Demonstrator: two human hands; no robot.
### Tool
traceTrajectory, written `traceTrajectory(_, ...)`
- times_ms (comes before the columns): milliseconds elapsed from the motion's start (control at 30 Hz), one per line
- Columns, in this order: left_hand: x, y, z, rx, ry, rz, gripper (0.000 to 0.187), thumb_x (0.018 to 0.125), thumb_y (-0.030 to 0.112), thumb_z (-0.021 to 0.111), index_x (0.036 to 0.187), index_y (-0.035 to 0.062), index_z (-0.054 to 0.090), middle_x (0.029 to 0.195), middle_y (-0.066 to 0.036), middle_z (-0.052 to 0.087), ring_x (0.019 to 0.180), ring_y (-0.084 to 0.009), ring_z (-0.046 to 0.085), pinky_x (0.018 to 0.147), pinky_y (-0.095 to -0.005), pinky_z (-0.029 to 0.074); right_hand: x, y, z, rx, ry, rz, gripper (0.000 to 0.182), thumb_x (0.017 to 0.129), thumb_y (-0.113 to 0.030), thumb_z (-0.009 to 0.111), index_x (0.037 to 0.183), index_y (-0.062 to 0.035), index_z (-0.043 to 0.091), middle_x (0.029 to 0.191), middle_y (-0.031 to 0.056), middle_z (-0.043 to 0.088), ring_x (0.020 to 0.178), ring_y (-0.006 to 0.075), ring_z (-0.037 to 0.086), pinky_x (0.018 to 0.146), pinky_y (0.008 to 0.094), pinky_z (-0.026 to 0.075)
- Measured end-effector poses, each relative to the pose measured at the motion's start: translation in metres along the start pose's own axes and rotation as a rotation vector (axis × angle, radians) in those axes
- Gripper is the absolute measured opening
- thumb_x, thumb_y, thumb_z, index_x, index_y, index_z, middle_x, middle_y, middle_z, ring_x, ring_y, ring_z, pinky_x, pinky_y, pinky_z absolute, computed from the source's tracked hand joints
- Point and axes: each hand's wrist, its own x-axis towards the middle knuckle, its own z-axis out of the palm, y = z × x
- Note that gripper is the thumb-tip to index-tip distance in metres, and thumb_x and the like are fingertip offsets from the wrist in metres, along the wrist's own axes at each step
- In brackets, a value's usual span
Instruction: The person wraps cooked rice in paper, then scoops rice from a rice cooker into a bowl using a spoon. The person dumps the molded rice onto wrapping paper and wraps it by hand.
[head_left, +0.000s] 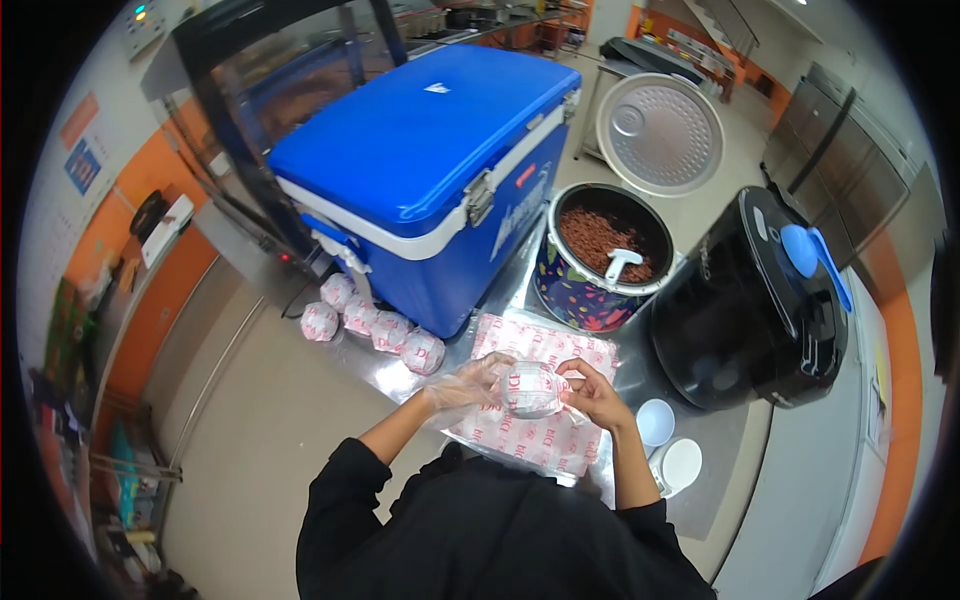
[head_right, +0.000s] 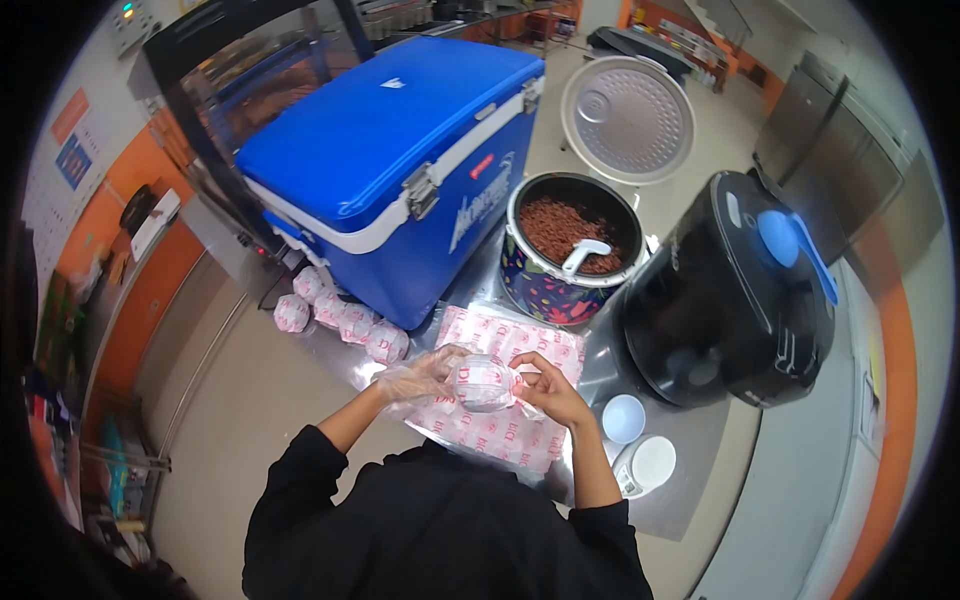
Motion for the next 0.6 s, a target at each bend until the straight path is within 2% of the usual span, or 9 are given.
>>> traceTrajectory(33, -0.011, -0.002, -0.001, 0.016, 0.037, 0.048, 0.071, 0.072, 0.004, 0.077, 0.133, 0.0108, 0.042, 0.125, -0.003, 0.054, 0.103, -0.0133, 0.054, 0.084, -0.0286, 0.046, 0.007, -0.012, 0.011, 0.006, -0.053, -0.015, 0.036, 0.088, -0.002, 0.062, 0.119, -0.0047, 0.044, 0.090, 0.0038, 0.061, 0.086, 0.0072, 0.058, 0.074, 0.0213, 0.046)
traceTrajectory(200, -0.068, -0.019, 0.007, -0.348, 0.160, 0.275, 0.080, 0.072, -0.001, 0.076, 0.140, 0.0104, 0.036, 0.127, -0.006, 0.053, 0.111, -0.0142, 0.053, 0.093, -0.0306, 0.046, 0.056, -0.036, 0.056, -0.041, -0.243, -0.084, 0.040, 0.081, 0.002, 0.067, 0.116, -0.0050, 0.047, 0.101, 0.0051, 0.060, 0.090, 0.0098, 0.058, 0.078, 0.0230, 0.046)
traceTrajectory(267, -0.094, -0.024, 0.013, -0.363, 0.327, 0.319, 0.079, 0.072, -0.002, 0.076, 0.140, 0.0082, 0.036, 0.128, -0.006, 0.053, 0.113, -0.0155, 0.053, 0.097, -0.0318, 0.045, 0.076, -0.040, 0.079, -0.712, -0.058, -0.406, 0.036, 0.074, 0.005, 0.069, 0.106, -0.0059, 0.054, 0.094, 0.0012, 0.060, 0.088, 0.0117, 0.060, 0.075, 0.0248, 0.047)
traceTrajectory(333, -0.119, -0.044, 0.015, -0.373, 0.415, 0.390, 0.077, 0.074, -0.001, 0.074, 0.141, 0.0063, 0.035, 0.128, -0.007, 0.053, 0.113, -0.0157, 0.052, 0.097, -0.0328, 0.045, 0.090, -0.043, 0.110, -0.806, -0.065, -0.444, 0.025, 0.073, 0.003, 0.069, 0.096, -0.0040, 0.063, 0.089, 0.0058, 0.062, 0.078, 0.0170, 0.061, 0.068, 0.0255, 0.047)
traceTrajectory(433, -0.154, -0.054, 0.031, -0.209, 0.818, 0.383, 0.072, 0.077, 0.000, 0.071, 0.140, 0.0061, 0.036, 0.126, -0.008, 0.055, 0.112, -0.0154, 0.052, 0.096, -0.0327, 0.045, 0.111, -0.019, 0.151, -0.831, -0.153, -0.655, 0.032, 0.077, 0.005, 0.060, 0.108, -0.0024, 0.065, 0.087, 0.0149, 0.068, 0.068, 0.0247, 0.066, 0.066, 0.0298, 0.051)
traceTrajectory(500, -0.176, -0.058, 0.042, -0.220, 0.921, 0.356, 0.068, 0.082, 0.004, 0.069, 0.141, 0.0077, 0.035, 0.120, -0.004, 0.056, 0.106, -0.0129, 0.053, 0.094, -0.0304, 0.046, 0.118, -0.012, 0.175, -0.911, -0.303, -0.381, 0.041, 0.080, 0.006, 0.052, 0.118, -0.0029, 0.061, 0.085, 0.0164, 0.067, 0.064, 0.0151, 0.061, 0.061, 0.0243, 0.047)
traceTrajectory(533, -0.182, -0.067, 0.044, -0.350, 0.923, 0.457, 0.068, 0.083, 0.006, 0.068, 0.141, 0.0092, 0.034, 0.120, -0.003, 0.055, 0.105, -0.0124, 0.052, 0.094, -0.0303, 0.045, 0.130, 0.008, 0.179, -0.811, -0.399, -0.347, 0.037, 0.084, 0.005, 0.050, 0.120, 0.0016, 0.059, 0.077, 0.0056, 0.066, 0.060, 0.0050, 0.049, 0.053, 0.0234, 0.039)
traceTrajectory(567, -0.195, -0.070, 0.051, -0.267, 1.034, 0.351, 0.071, 0.083, 0.011, 0.070, 0.143, 0.0098, 0.033, 0.122, -0.004, 0.054, 0.108, -0.0136, 0.051, 0.097, -0.0310, 0.042, 0.142, 0.039, 0.186, -0.485, -0.507, -0.310, 0.037, 0.089, 0.004, 0.049, 0.126, 0.0049, 0.052, 0.093, 0.0052, 0.065, 0.074, 0.0051, 0.053, 0.061, 0.0206, 0.041)
traceTrajectory(600, -0.210, -0.062, 0.060, -0.154, 1.127, 0.294, 0.075, 0.083, 0.016, 0.071, 0.145, 0.0103, 0.029, 0.125, -0.004, 0.053, 0.112, -0.0151, 0.049, 0.101, -0.0324, 0.039, 0.145, 0.045, 0.198, -0.397, -0.607, -0.151, 0.038, 0.091, 0.002, 0.049, 0.129, 0.0070, 0.048, 0.110, 0.0091, 0.062, 0.091, 0.0097, 0.057, 0.074, 0.0207, 0.045)
